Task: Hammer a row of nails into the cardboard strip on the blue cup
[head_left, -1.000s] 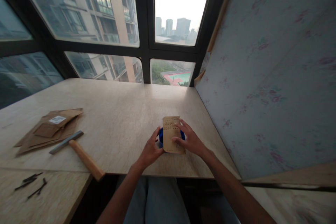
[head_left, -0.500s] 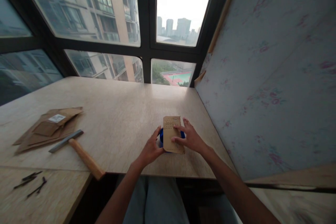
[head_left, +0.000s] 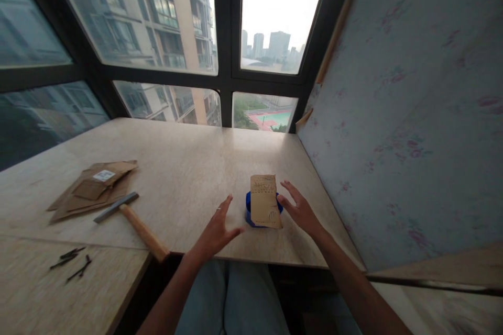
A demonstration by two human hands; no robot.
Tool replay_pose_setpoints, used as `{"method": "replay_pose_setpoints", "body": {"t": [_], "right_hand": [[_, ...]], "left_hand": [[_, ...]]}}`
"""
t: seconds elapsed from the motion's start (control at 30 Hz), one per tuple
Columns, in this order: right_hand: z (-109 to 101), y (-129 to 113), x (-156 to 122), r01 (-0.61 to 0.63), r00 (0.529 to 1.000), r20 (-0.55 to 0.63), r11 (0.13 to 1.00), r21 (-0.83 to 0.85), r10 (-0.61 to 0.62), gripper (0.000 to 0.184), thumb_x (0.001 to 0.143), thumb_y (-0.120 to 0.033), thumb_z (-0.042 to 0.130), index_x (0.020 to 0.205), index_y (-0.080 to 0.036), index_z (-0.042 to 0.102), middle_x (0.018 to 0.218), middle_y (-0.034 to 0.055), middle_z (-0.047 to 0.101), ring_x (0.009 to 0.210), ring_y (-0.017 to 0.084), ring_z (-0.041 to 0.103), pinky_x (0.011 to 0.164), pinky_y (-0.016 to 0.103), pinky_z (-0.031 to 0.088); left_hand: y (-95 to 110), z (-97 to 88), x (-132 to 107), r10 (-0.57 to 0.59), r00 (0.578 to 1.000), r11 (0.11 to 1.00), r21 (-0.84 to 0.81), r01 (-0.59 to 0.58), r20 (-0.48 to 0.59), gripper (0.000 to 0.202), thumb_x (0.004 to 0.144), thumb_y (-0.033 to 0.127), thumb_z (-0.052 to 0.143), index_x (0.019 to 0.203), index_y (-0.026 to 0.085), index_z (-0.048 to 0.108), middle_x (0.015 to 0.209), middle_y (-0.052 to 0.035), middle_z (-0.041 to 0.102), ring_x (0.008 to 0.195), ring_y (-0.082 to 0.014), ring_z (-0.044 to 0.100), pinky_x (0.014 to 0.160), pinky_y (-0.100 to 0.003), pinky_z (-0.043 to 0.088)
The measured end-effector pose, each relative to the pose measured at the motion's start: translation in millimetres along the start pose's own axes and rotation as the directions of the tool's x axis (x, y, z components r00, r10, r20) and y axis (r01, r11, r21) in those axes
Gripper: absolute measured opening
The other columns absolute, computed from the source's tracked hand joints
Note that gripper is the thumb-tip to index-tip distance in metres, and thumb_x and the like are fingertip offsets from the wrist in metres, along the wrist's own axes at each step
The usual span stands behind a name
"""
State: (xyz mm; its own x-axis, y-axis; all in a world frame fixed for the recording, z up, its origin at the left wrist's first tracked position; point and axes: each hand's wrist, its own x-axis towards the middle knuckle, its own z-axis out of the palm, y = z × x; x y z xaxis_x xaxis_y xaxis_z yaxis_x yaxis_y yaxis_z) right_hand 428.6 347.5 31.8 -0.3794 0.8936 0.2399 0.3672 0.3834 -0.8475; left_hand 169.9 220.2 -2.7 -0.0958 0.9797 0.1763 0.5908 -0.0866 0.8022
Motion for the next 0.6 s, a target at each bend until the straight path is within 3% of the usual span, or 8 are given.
{"method": "replay_pose_setpoints", "body": {"t": [0.1,0.2,0.3,0.4,0.47,0.53,0.57,0.6], "right_hand": [[3,16,-19,-0.175,0.984,0.018,0.952,0.250,0.176,0.077,0.081,-0.073,0.058,0.138,-0.021,0.052,0.149,0.0183,0.047,0.136,0.031,0.046,0.112,0.053,0.036],[14,28,-40,-0.266,0.957,0.030,0.838,0.477,0.287,0.068,0.081,-0.068,0.063,0.132,-0.024,0.056,0.147,0.0136,0.050,0.134,0.029,0.049,0.112,0.050,0.038],[25,33,-56,-0.283,0.926,0.011,0.674,0.683,0.377,0.061,0.076,-0.067,0.069,0.120,-0.026,0.063,0.137,0.0097,0.060,0.129,0.028,0.054,0.109,0.044,0.043],[28,34,-69,-0.218,0.886,-0.104,0.604,0.767,0.452,0.051,0.071,-0.063,0.074,0.104,-0.024,0.068,0.117,0.0080,0.070,0.111,0.026,0.065,0.096,0.040,0.053],[26,36,-80,-0.166,0.835,-0.225,0.619,0.767,0.502,0.040,0.072,-0.054,0.077,0.096,-0.023,0.068,0.099,0.0058,0.073,0.091,0.021,0.070,0.081,0.035,0.059],[28,38,-97,-0.081,0.699,-0.479,0.724,0.685,0.531,0.032,0.069,-0.045,0.081,0.084,-0.022,0.066,0.073,-0.0005,0.067,0.062,0.016,0.064,0.060,0.030,0.058],[32,37,-108,-0.073,0.669,-0.544,0.773,0.630,0.506,0.029,0.072,-0.047,0.077,0.081,-0.023,0.064,0.065,-0.0018,0.062,0.054,0.016,0.060,0.053,0.031,0.055],[39,35,-121,-0.086,0.682,-0.558,0.809,0.581,0.473,0.027,0.078,-0.049,0.072,0.081,-0.024,0.062,0.060,-0.0020,0.059,0.050,0.018,0.058,0.050,0.032,0.054]], "left_hand": [[-14,-32.7,-30,0.027,0.995,0.997,0.071,-0.020,-0.101,0.077,0.082,0.040,0.067,0.148,0.026,0.030,0.154,-0.0138,0.039,0.142,-0.0295,0.037,0.110,-0.051,0.042],[-28,-74.0,-67,0.002,0.962,0.991,0.130,0.035,-0.273,0.065,0.083,0.046,0.064,0.141,0.026,0.042,0.145,-0.0123,0.051,0.128,-0.0306,0.055,0.100,-0.050,0.052],[-38,-117.5,-108,-0.094,0.886,0.967,0.171,0.191,-0.455,0.058,0.082,0.050,0.064,0.131,0.024,0.052,0.137,-0.0123,0.058,0.106,-0.0283,0.067,0.092,-0.048,0.057],[-47,-157.6,-151,-0.150,0.771,0.922,0.193,0.335,-0.619,0.051,0.081,0.050,0.061,0.122,0.020,0.058,0.124,-0.0112,0.065,0.096,-0.0256,0.069,0.088,-0.045,0.059],[-55,-180.4,-178,-0.162,0.679,0.881,0.206,0.427,-0.716,0.048,0.079,0.050,0.059,0.115,0.018,0.061,0.115,-0.0111,0.067,0.094,-0.0254,0.069,0.084,-0.043,0.060],[-64,-198.1,-202,-0.182,0.593,0.829,0.201,0.521,-0.784,0.047,0.077,0.049,0.058,0.111,0.017,0.063,0.110,-0.0114,0.067,0.093,-0.0259,0.068,0.079,-0.041,0.060],[-68,-204.4,-212,-0.199,0.557,0.803,0.192,0.564,-0.807,0.046,0.076,0.049,0.058,0.109,0.017,0.064,0.108,-0.0115,0.067,0.091,-0.0260,0.068,0.076,-0.040,0.060],[-73,-208.9,-220,-0.217,0.532,0.780,0.182,0.598,-0.819,0.046,0.075,0.050,0.058,0.107,0.018,0.065,0.107,-0.0114,0.067,0.089,-0.0258,0.068,0.073,-0.039,0.060]]}}
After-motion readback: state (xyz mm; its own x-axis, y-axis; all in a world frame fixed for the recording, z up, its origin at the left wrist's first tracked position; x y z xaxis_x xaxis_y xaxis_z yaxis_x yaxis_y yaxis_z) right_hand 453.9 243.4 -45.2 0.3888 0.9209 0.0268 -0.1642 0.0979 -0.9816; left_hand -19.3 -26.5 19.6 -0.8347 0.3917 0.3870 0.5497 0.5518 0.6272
